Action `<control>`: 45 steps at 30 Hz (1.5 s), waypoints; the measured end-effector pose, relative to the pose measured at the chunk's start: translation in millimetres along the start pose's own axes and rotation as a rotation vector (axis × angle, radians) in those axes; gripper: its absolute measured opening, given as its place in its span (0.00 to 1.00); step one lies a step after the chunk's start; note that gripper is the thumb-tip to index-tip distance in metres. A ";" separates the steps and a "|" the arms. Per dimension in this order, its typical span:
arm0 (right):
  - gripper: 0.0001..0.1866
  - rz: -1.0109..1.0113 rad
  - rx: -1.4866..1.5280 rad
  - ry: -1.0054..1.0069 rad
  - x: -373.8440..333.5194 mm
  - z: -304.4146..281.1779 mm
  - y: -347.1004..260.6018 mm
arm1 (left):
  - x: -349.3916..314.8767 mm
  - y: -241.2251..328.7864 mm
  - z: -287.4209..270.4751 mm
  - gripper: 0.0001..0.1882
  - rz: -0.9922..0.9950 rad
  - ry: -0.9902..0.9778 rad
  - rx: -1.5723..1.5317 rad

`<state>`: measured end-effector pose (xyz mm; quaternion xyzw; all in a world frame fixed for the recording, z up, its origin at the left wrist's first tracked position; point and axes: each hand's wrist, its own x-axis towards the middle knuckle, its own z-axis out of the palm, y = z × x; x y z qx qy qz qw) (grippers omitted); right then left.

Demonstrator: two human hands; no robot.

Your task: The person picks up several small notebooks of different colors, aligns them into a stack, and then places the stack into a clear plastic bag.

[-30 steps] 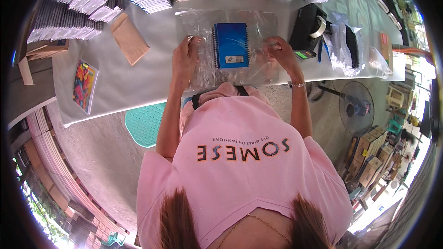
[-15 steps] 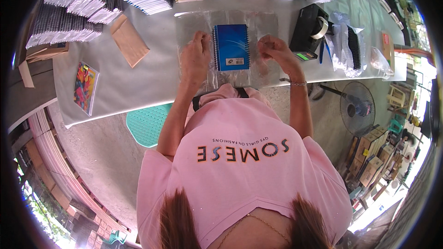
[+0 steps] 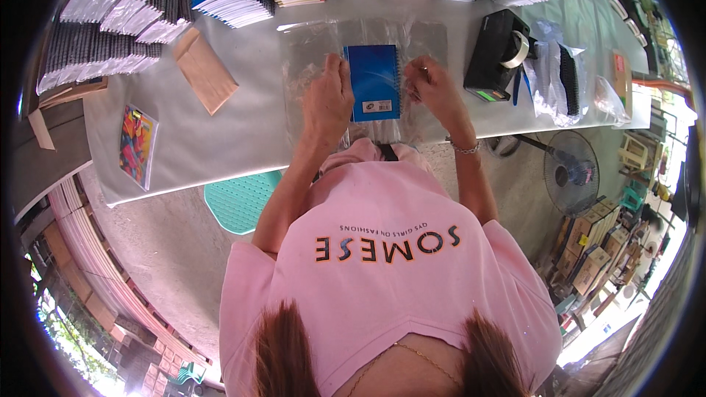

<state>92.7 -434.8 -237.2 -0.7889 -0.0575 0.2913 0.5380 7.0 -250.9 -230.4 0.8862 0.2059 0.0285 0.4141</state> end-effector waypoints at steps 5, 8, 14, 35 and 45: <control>0.07 -0.005 -0.007 0.034 -3.0 11.5 1.2 | 2.6 4.1 4.6 0.11 -0.009 -0.026 0.020; 0.06 0.047 -0.044 0.037 -6.3 15.7 -11.1 | 3.9 -2.0 7.7 0.12 -0.021 -0.027 -0.002; 0.06 0.045 -0.087 0.047 -9.0 1.6 -8.0 | 0.8 -7.1 1.2 0.12 -0.074 -0.033 -0.013; 0.08 -0.140 -0.573 0.147 -3.0 51.4 -12.4 | 12.4 11.0 36.1 0.11 -0.123 -0.211 0.196; 0.07 -0.170 -0.623 0.127 0.1 54.8 -8.7 | 19.7 -1.0 0.8 0.07 0.188 -0.224 0.243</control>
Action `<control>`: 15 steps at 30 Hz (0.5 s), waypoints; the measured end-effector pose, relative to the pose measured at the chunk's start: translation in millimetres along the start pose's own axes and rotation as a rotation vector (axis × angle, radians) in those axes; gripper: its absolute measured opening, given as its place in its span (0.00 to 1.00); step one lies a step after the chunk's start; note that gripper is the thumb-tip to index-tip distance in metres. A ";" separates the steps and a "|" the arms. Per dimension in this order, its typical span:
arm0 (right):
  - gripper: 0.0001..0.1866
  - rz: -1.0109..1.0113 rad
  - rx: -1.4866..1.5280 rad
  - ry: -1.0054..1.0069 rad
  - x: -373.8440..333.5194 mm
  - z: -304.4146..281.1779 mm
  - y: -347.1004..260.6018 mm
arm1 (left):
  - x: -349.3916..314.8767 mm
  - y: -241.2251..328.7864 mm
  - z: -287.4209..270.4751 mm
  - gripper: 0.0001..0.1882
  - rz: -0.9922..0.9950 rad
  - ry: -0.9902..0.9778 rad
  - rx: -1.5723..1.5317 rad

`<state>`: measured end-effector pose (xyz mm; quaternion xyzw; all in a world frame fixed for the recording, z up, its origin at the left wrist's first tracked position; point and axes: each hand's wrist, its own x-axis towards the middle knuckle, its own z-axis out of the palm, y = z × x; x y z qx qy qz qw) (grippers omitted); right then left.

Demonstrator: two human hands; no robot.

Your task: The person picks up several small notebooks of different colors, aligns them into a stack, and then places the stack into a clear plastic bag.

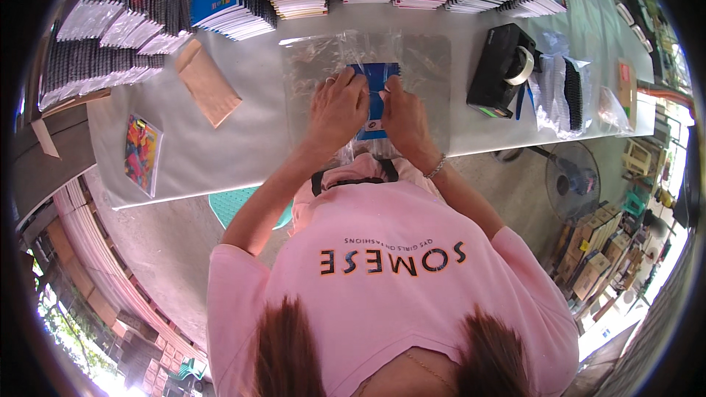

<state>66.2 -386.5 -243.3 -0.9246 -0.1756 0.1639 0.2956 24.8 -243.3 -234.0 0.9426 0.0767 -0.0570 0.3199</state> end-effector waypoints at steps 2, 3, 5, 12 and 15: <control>0.07 0.001 0.025 0.007 -1.3 -0.9 0.4 | -2.9 -17.3 -8.3 0.08 0.233 0.021 0.022; 0.07 -0.028 0.047 0.023 -2.2 -1.0 1.2 | -4.7 -23.0 -12.0 0.10 0.253 0.003 0.017; 0.07 -0.086 0.091 0.054 -2.9 -0.3 3.5 | -8.2 -29.5 -16.8 0.15 0.292 -0.035 0.005; 0.07 -0.129 0.143 0.089 -0.3 6.0 14.5 | -16.2 -38.2 -10.1 0.30 0.278 -0.033 0.017; 0.06 -0.114 0.142 0.095 -0.6 5.4 13.0 | -14.8 -42.0 -7.4 0.35 0.298 -0.080 0.077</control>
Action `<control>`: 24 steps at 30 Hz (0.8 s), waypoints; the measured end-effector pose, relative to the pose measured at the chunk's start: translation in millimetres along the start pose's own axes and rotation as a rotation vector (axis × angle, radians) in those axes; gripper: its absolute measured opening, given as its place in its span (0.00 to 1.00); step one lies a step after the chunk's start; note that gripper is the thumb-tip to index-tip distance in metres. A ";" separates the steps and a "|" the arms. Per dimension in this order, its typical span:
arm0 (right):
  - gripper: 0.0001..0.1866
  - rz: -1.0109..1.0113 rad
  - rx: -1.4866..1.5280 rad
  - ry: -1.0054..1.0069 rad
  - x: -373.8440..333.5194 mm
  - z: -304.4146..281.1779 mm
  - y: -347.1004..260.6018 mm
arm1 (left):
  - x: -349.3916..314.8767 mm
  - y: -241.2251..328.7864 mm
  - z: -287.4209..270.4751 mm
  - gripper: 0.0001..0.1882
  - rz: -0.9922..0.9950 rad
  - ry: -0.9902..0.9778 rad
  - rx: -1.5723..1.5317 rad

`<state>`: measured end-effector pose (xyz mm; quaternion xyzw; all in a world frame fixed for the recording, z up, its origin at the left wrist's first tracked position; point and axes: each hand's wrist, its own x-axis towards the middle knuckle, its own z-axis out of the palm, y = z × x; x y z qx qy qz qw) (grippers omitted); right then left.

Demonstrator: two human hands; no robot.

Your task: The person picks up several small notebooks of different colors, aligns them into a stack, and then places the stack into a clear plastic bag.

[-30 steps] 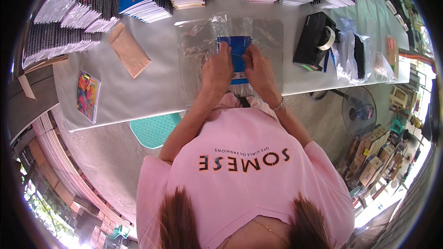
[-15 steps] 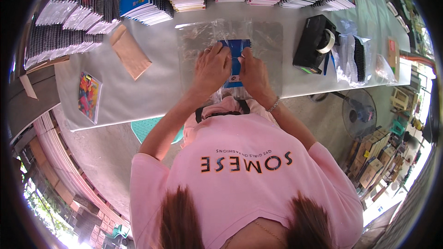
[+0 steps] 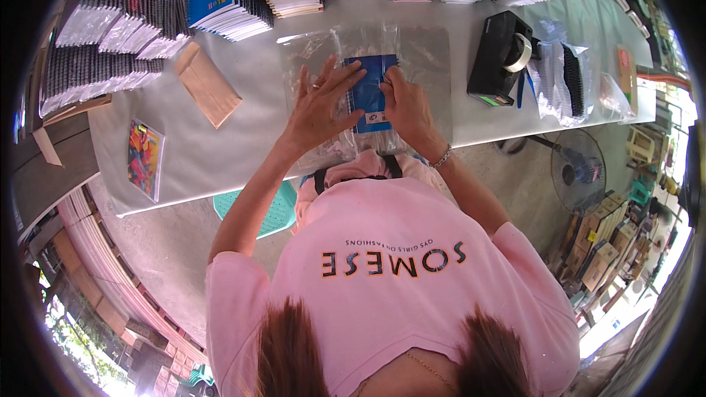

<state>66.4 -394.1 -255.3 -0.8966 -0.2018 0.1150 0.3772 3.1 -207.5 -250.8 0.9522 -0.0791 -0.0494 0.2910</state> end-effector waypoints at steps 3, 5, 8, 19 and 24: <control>0.06 -0.014 0.047 0.009 0.0 0.8 4.3 | 1.4 -5.0 7.6 0.39 0.064 -0.038 0.006; 0.06 -0.008 0.093 -0.010 1.0 -1.6 5.4 | 6.1 -2.9 12.9 0.41 0.081 -0.057 -0.035; 0.07 0.037 0.122 -0.062 3.3 -9.0 -1.4 | 10.0 -5.4 15.9 0.44 0.103 -0.066 0.027; 0.06 0.139 0.146 -0.122 8.5 -16.5 -13.5 | 19.4 3.8 24.2 0.44 0.069 -0.060 -0.062; 0.06 0.194 0.125 -0.147 9.8 -19.1 -19.5 | 19.6 6.0 25.7 0.44 0.050 -0.075 -0.086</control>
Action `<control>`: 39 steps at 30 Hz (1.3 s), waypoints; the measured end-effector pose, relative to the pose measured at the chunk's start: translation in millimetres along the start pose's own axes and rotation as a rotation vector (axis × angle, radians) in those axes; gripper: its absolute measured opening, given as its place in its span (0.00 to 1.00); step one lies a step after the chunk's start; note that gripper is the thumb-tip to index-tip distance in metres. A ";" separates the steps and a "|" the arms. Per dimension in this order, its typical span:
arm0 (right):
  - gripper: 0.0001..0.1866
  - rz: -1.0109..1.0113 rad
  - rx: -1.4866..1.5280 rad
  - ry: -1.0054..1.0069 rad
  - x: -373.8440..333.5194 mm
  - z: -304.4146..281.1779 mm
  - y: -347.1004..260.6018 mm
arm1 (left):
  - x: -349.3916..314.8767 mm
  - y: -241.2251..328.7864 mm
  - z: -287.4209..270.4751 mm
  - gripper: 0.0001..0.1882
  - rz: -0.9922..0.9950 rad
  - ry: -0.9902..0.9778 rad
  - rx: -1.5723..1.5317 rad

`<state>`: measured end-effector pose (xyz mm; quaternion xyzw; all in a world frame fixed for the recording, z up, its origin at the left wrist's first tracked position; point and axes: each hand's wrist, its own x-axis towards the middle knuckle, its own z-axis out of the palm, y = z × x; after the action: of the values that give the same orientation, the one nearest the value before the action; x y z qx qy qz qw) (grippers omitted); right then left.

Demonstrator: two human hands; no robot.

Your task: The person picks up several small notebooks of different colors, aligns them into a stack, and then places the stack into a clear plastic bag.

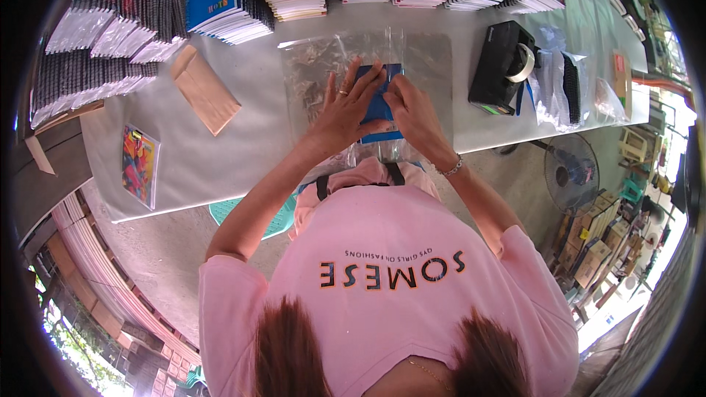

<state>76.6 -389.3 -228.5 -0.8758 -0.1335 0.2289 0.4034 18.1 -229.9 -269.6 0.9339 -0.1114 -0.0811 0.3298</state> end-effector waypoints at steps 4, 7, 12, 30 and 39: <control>0.08 0.000 -0.163 0.028 0.5 7.5 -1.0 | 0.3 -0.9 1.3 0.44 0.013 0.014 -0.054; 0.10 -0.008 -0.265 0.037 2.0 13.4 -3.0 | 0.4 -1.1 2.3 0.44 0.017 0.019 -0.050; 0.10 -0.052 -0.316 0.047 0.3 18.6 -0.6 | -8.9 7.9 -1.3 0.42 0.003 0.109 -0.076; 0.09 -0.137 -0.294 0.124 -0.1 23.8 9.6 | -30.3 11.3 -28.9 0.30 -0.020 0.226 0.051; 0.08 -0.127 -0.042 0.083 4.4 19.5 25.4 | -14.9 -4.1 -10.4 0.45 -0.025 0.096 0.084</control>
<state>71.7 -391.1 -260.4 -0.8825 -0.1769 0.1636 0.4040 6.7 -216.8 -263.1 0.9511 -0.0873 -0.0357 0.2941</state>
